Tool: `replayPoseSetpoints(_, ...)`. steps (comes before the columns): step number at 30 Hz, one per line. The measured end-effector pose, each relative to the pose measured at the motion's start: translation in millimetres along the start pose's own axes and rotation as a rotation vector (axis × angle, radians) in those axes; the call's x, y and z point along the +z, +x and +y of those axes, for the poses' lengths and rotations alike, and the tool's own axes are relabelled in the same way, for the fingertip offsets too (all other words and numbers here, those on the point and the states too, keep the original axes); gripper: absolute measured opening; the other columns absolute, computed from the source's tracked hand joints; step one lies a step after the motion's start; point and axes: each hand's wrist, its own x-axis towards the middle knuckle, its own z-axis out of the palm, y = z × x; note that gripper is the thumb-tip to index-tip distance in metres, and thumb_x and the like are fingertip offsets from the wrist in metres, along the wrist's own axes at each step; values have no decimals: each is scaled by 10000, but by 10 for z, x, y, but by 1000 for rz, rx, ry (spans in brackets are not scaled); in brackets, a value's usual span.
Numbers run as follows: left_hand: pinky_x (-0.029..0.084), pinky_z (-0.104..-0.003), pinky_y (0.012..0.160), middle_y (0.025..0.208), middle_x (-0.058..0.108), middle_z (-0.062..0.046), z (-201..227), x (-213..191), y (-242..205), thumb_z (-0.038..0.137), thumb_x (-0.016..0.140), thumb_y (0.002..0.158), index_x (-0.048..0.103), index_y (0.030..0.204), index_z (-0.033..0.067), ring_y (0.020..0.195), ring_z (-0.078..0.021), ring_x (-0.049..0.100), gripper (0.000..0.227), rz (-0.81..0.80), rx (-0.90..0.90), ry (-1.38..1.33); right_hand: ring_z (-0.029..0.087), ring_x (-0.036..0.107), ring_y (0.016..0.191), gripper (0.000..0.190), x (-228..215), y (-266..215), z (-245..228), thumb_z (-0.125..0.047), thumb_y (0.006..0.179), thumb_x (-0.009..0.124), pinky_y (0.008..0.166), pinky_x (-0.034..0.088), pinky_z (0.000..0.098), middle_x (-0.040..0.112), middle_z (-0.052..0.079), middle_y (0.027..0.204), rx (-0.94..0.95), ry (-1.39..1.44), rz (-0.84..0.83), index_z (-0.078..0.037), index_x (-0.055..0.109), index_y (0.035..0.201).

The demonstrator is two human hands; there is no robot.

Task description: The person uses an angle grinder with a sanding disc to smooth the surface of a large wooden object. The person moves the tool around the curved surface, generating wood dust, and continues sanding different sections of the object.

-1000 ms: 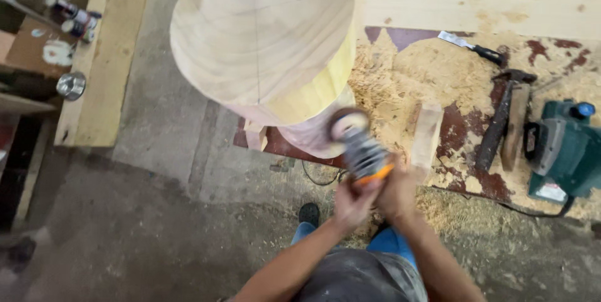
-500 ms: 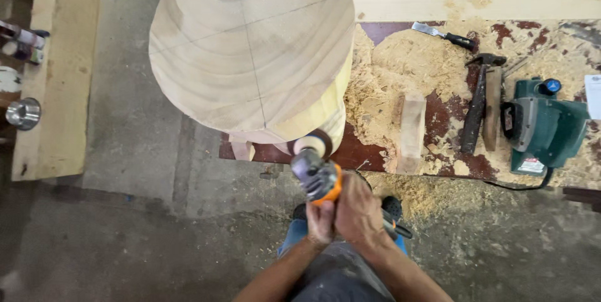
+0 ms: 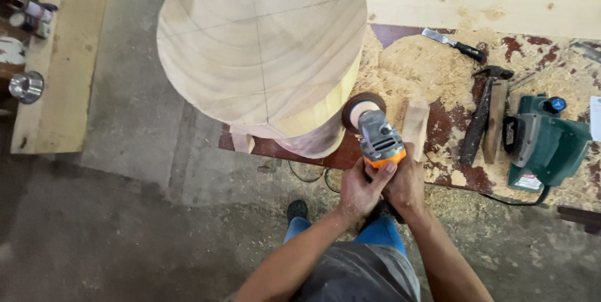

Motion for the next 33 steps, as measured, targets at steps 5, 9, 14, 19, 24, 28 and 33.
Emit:
replayPoseSetpoints(5,568,-292,839,1100,724,-57,-241,-554,-299,360,738,985,676,1215,-32,989,-128,667,459,-88,127,-167,376,730,670,428,310,-363,-262,-286,914,595,607,591,479,737,207,811,-28,-55,-114,-31,490,1242)
replayPoseSetpoints(9,499,-389,1070,1362,631,-129,-420,-1071,-507,470,612,1035,540,1405,-26,1257,-228,609,623,18,357,-335,357,677,739,381,814,-628,-642,-187,893,549,624,591,474,607,201,981,-269,-279,-187,1,469,1215)
replayPoseSetpoints(14,460,-398,1094,1371,586,-113,-529,-1216,-501,500,575,1007,479,1431,5,1274,-232,564,659,-46,303,-398,309,669,842,295,857,-710,-842,-180,933,550,714,587,463,641,178,967,-148,-258,-193,-8,518,1171)
replayPoseSetpoints(19,529,-380,940,1155,694,-102,-437,-910,-408,445,635,1046,636,1244,-49,1062,-211,626,532,-123,248,-203,295,712,724,458,422,-599,-729,-194,886,621,715,591,446,688,169,909,26,-198,-187,19,457,1257)
replayPoseSetpoints(24,552,-364,714,868,731,-92,110,-759,-258,574,622,1002,735,1061,49,802,-218,683,541,-250,-98,509,292,709,605,530,234,-439,-521,-316,960,596,533,616,426,704,161,813,237,-81,-246,18,421,1333)
replayPoseSetpoints(28,569,-389,720,909,697,-122,631,-873,-187,603,740,832,622,1051,29,830,-256,700,626,73,141,722,268,680,625,733,95,-232,-282,-258,641,889,513,599,371,648,206,842,-142,-48,215,136,522,1139)
replayPoseSetpoints(33,573,-452,1005,1165,703,-166,569,-1231,947,296,898,851,553,1330,-27,1084,-310,704,673,529,857,604,204,698,690,462,-89,-331,133,-230,799,829,612,585,379,725,92,846,215,348,92,64,679,1123)
